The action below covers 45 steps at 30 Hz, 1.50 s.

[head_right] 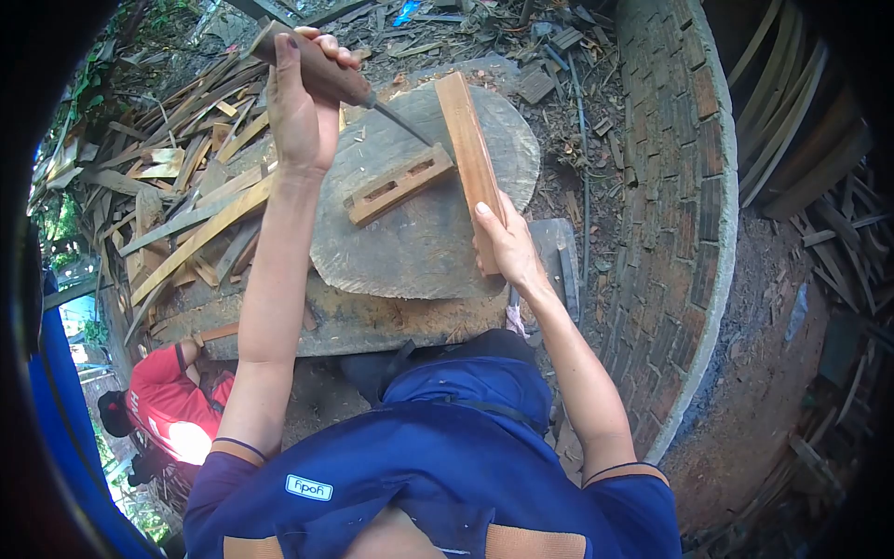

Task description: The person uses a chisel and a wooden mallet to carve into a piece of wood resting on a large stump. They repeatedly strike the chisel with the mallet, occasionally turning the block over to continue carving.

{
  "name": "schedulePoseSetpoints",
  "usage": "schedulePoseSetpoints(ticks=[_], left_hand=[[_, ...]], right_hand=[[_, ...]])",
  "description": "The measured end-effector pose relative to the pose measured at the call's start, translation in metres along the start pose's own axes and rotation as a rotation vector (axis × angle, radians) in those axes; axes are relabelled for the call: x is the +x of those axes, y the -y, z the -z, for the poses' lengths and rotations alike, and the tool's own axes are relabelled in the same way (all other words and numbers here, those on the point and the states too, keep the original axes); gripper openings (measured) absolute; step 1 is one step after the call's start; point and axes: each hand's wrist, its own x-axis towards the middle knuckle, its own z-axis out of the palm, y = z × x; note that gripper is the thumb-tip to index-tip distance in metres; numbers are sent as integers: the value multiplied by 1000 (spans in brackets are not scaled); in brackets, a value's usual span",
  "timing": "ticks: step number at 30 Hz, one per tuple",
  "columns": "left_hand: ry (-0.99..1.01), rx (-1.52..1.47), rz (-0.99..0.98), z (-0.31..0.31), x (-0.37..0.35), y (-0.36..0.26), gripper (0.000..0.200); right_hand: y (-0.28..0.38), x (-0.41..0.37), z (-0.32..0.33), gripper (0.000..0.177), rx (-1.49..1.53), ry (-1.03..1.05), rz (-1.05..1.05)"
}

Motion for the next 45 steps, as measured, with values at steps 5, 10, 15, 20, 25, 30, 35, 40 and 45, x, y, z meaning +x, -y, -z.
schedulePoseSetpoints(ticks=[5, 10, 15, 20, 25, 30, 35, 40, 45], left_hand=[[51, 53, 7, -1, -10, 8, 47], [131, -32, 75, -7, -20, 17, 39], [83, 2, 131, -13, -23, 19, 21], [111, 122, 145, -12, -25, 20, 13], [117, 123, 99, -15, -29, 21, 6], [152, 259, 61, -19, -37, 26, 5], [190, 437, -69, -33, -42, 39, 7], [197, 529, -101, -48, -48, 42, 13], [252, 592, -240, -70, -60, 61, 17]], right_hand=[[-5, 2, 2, 56, -6, -7, 26], [-7, 2, 4, 56, -4, 4, 11], [-5, 2, 3, 56, -8, 9, 15], [-3, 0, 2, 56, -5, 12, 11], [-3, 1, 3, 57, -21, 11, 3], [-6, 3, 4, 56, -21, 18, 18], [0, 7, 7, 56, -66, 8, 67], [108, -46, -1, 53, -420, -226, 539], [144, -96, 7, 51, -623, -347, 921]])
